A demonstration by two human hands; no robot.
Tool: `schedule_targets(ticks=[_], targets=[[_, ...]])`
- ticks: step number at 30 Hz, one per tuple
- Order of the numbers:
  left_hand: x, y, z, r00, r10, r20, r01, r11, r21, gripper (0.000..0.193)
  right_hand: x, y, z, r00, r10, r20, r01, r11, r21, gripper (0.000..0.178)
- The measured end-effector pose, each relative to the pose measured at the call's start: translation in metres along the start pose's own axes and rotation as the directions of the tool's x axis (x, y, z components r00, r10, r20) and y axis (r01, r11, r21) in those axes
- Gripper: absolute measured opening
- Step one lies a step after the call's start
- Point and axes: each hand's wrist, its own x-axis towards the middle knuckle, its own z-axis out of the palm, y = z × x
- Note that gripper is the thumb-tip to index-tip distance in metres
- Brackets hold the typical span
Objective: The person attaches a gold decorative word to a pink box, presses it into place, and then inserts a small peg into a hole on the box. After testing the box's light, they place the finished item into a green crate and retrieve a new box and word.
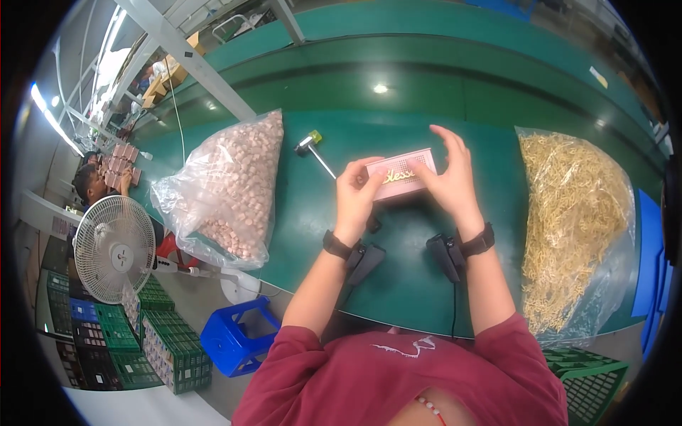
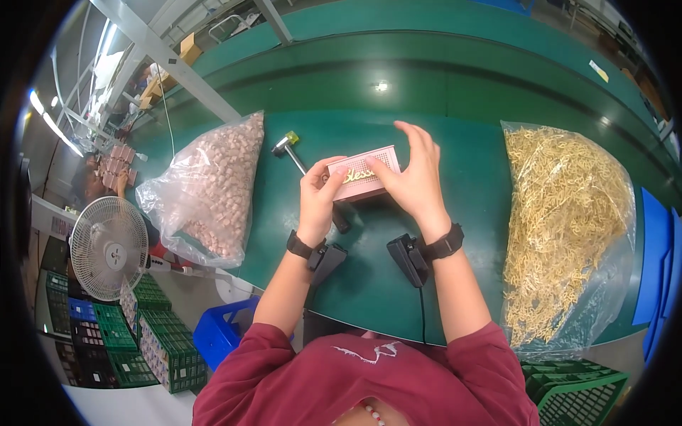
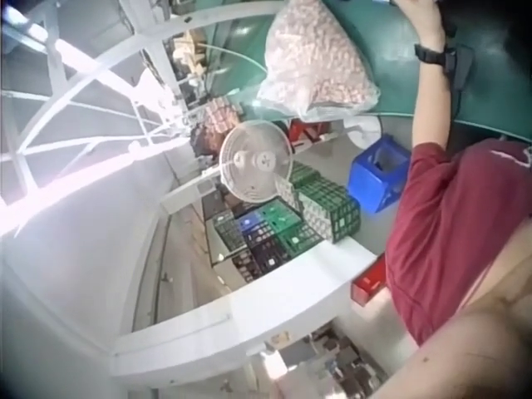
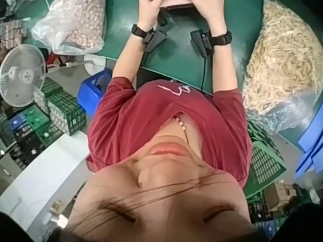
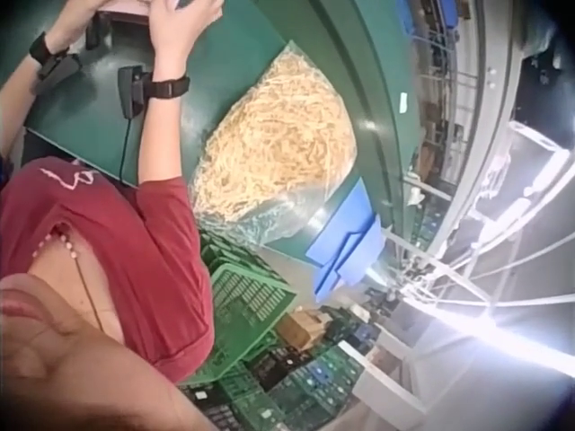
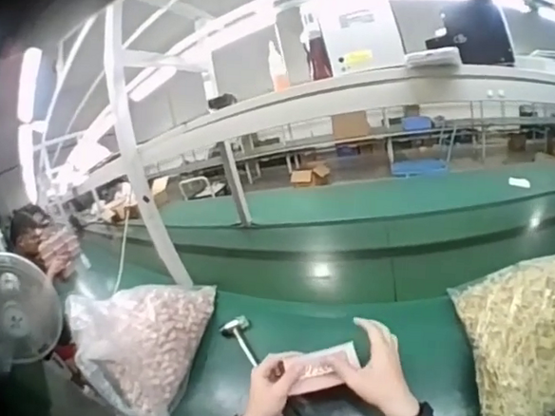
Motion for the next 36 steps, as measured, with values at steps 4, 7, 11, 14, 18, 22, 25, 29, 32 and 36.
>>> schedule_targets(ticks=[4, 7, 11, 14, 18, 22, 25, 29, 32, 36], targets=[[-0.002, 0.007, 0.001, 0.98, -0.183, 0.079, 0.196, 0.958, -0.209, 0.045, -0.007, 0.022, 0.014, 0.893, 0.36, 0.269, -0.426, 0.869, 0.252, 0.074], [0.001, -0.004, -0.004, 0.952, -0.289, 0.104, 0.297, 0.953, -0.066, 0.072, -0.002, 0.021, 0.008, 0.661, 0.409, 0.629, -0.746, 0.442, 0.497, 0.104], [0.013, 0.014, -0.012, 0.888, -0.416, 0.197, 0.399, 0.909, 0.121, 0.088, -0.005, 0.024, 0.009, 0.643, 0.406, 0.649, -0.764, 0.389, 0.514, 0.102], [0.018, 0.019, -0.012, 0.848, -0.47, 0.246, 0.445, 0.882, 0.152, 0.078, -0.001, 0.014, 0.002, 0.648, 0.433, 0.627, -0.761, 0.393, 0.516, 0.085], [0.018, 0.026, -0.016, 0.83, -0.501, 0.245, 0.48, 0.865, 0.143, 0.08, 0.004, -0.001, -0.002, 0.636, 0.437, 0.636, -0.772, 0.369, 0.518, 0.078], [0.015, 0.032, -0.01, 0.849, -0.486, 0.208, 0.441, 0.868, 0.228, 0.093, -0.001, 0.018, 0.0, 0.639, 0.399, 0.657, -0.768, 0.365, 0.526, 0.089], [0.019, 0.04, -0.008, 0.861, -0.466, 0.202, 0.364, 0.844, 0.395, 0.101, 0.001, 0.022, -0.006, 0.618, 0.376, 0.69, -0.784, 0.355, 0.508, 0.095], [0.023, 0.039, -0.007, 0.876, -0.442, 0.196, 0.258, 0.77, 0.583, 0.109, 0.003, 0.016, -0.015, 0.55, 0.361, 0.753, -0.828, 0.351, 0.437, 0.092], [0.025, 0.031, -0.012, 0.885, -0.425, 0.189, 0.259, 0.788, 0.559, 0.111, 0.005, 0.008, -0.015, 0.564, 0.37, 0.738, -0.815, 0.391, 0.427, 0.085], [0.02, 0.029, -0.006, 0.928, -0.334, 0.164, 0.2, 0.82, 0.536, 0.112, -0.001, 0.026, -0.005, 0.633, 0.347, 0.692, -0.761, 0.443, 0.474, 0.089]])
